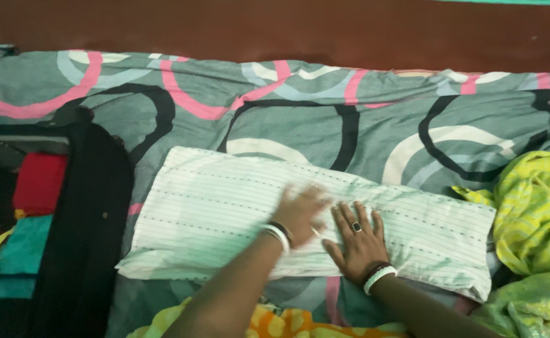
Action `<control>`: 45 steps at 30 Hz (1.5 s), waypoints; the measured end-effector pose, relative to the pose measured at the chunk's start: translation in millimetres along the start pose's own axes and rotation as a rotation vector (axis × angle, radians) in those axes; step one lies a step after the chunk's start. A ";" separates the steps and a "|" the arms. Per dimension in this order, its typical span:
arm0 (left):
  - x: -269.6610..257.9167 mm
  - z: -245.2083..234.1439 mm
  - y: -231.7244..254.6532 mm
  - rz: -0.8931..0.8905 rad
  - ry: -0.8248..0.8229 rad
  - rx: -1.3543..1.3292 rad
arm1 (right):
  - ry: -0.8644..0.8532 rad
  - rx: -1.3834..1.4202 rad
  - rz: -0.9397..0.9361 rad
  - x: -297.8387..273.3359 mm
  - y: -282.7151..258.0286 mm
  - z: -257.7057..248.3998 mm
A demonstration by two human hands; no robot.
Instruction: The person folds a red garment and places it into an open suitcase. Then, the person folds a white patterned garment on the bed and places it into the suitcase.
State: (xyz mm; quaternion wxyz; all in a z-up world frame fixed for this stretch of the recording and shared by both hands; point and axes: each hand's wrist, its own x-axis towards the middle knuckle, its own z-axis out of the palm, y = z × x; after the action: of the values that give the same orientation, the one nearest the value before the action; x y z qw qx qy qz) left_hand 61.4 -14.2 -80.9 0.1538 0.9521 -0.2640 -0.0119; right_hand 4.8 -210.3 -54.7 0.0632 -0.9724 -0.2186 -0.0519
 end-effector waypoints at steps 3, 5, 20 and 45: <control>-25.8 -35.1 -71.8 -0.384 0.002 -0.048 | 0.003 -0.015 -0.005 0.9 -2.4 -0.5; -53.5 -50.1 -108.5 -0.584 0.079 0.031 | 0.004 -0.015 -0.004 2.3 -5.5 -7.0; -90.9 -18.5 -167.4 -0.664 0.246 0.204 | -0.460 0.052 -0.042 66.6 -90.0 -38.3; -64.1 -107.6 -345.7 -0.861 0.004 -0.200 | -0.036 -0.185 0.478 -33.0 165.4 -13.0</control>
State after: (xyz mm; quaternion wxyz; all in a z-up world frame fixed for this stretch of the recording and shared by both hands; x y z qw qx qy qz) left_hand 190.0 330.2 -85.6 0.2266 0.9558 0.1593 -0.0985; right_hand 45.6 -374.2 -62.7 -0.0195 -0.9988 0.0223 -0.0380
